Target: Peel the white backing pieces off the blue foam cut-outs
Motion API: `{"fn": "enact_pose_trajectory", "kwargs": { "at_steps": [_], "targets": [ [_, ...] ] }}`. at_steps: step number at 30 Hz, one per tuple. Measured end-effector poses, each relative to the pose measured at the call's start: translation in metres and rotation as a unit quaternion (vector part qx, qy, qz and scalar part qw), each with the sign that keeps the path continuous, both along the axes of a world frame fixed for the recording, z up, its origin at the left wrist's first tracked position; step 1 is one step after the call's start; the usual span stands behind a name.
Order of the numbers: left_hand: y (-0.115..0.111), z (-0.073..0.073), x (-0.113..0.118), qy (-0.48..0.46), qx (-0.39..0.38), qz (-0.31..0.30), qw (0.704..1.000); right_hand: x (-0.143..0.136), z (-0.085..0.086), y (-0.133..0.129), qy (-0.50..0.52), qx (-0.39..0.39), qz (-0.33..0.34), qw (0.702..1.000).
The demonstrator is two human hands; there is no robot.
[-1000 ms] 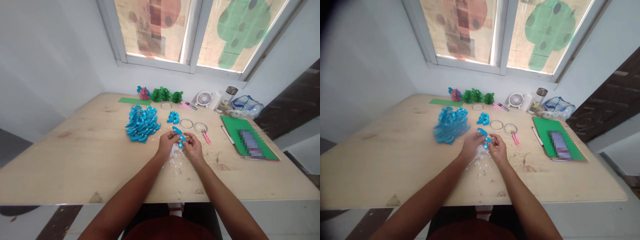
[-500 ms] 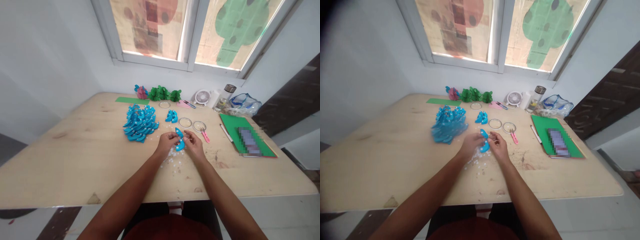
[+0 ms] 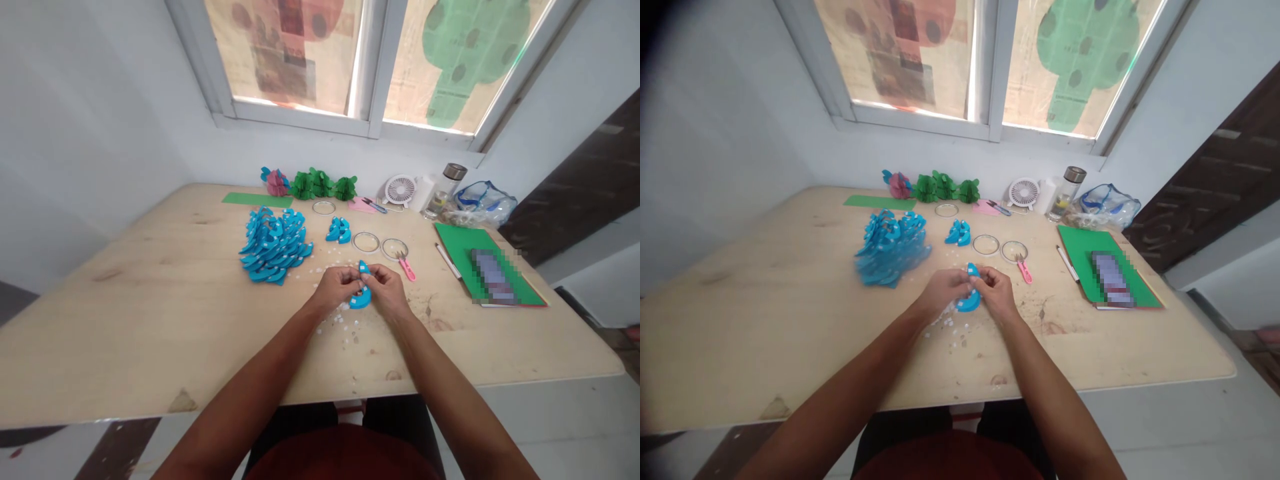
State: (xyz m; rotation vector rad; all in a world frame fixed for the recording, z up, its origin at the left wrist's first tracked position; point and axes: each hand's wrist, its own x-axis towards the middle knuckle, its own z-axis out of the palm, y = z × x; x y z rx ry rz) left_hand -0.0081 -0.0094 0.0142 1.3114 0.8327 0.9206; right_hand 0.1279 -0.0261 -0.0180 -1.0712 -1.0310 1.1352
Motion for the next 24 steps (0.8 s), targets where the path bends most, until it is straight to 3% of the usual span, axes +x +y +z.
{"fn": "enact_pose_trajectory", "kwargs": {
  "at_steps": [11,24],
  "targets": [
    [0.002,-0.005,0.002,0.010,0.005,-0.021,1.000,0.001,0.005,-0.002,-0.032,0.006,-0.012,0.999],
    [0.000,-0.012,0.007,-0.035,-0.027,0.013,0.999,0.001,0.002,-0.001,0.002,0.007,0.021,1.000]
  ]
}}
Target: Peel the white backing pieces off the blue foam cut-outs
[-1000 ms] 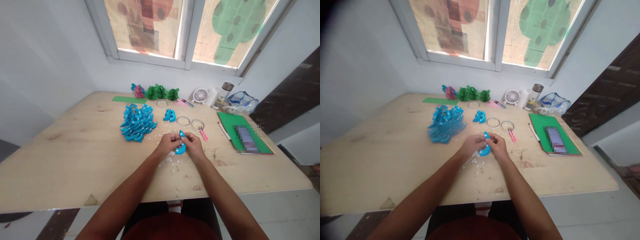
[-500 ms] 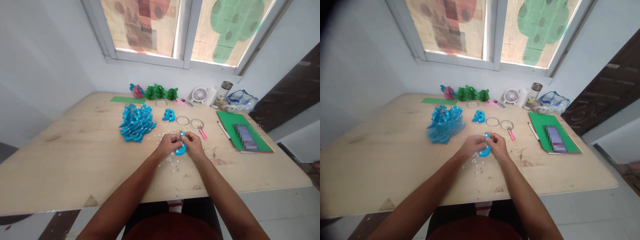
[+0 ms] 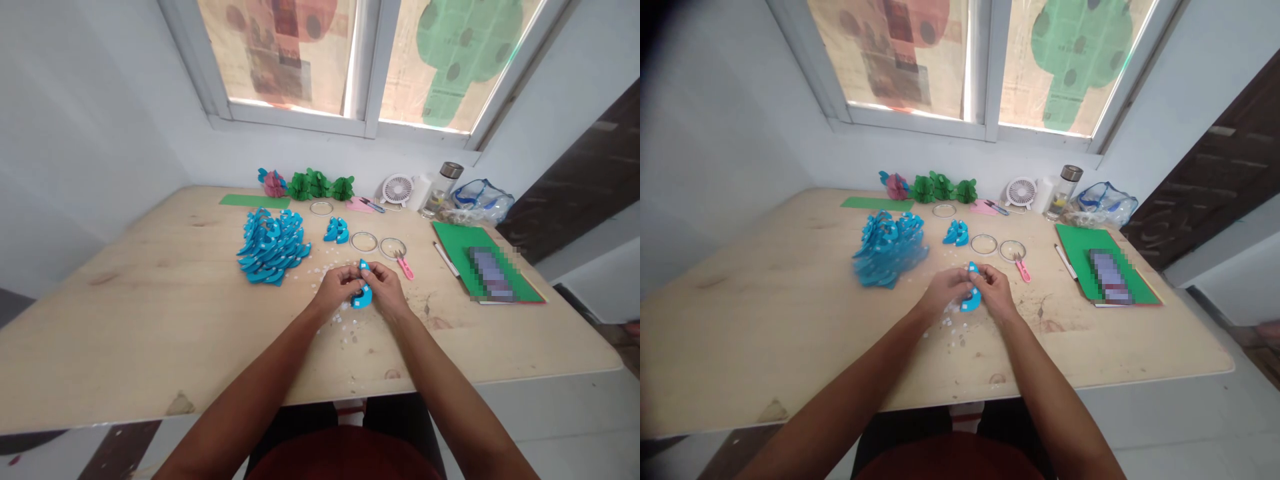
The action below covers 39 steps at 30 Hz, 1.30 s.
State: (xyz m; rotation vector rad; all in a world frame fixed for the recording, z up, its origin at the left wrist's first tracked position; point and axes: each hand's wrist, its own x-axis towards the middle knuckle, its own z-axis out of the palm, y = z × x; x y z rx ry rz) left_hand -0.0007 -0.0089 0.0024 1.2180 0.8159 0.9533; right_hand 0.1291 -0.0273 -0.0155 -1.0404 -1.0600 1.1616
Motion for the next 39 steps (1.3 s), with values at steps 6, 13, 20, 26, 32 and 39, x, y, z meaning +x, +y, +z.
{"fn": "enact_pose_trajectory", "kwargs": {
  "at_steps": [6,13,20,26,32,39],
  "targets": [
    [0.001,0.002,-0.001,0.022,0.010,0.025,0.999,-0.002,0.004,-0.001,0.038,-0.027,0.021,0.999],
    [0.002,-0.001,0.001,0.034,0.040,0.016,0.998,-0.001,0.001,0.002,0.030,-0.025,-0.023,0.999],
    [0.003,-0.005,0.002,0.046,0.094,-0.005,0.994,-0.001,-0.009,0.005,0.007,-0.003,-0.060,0.998],
    [0.003,-0.007,0.004,0.090,0.146,0.011,0.985,-0.002,-0.009,0.004,-0.014,-0.017,-0.098,0.995],
    [0.002,-0.009,0.004,0.071,0.110,0.012,0.991,-0.002,0.002,0.002,0.091,-0.040,-0.028,0.995],
    [0.000,-0.005,0.005,0.074,0.096,0.026,0.992,0.003,0.000,0.004,-0.013,0.010,-0.062,0.998]
  ]
}}
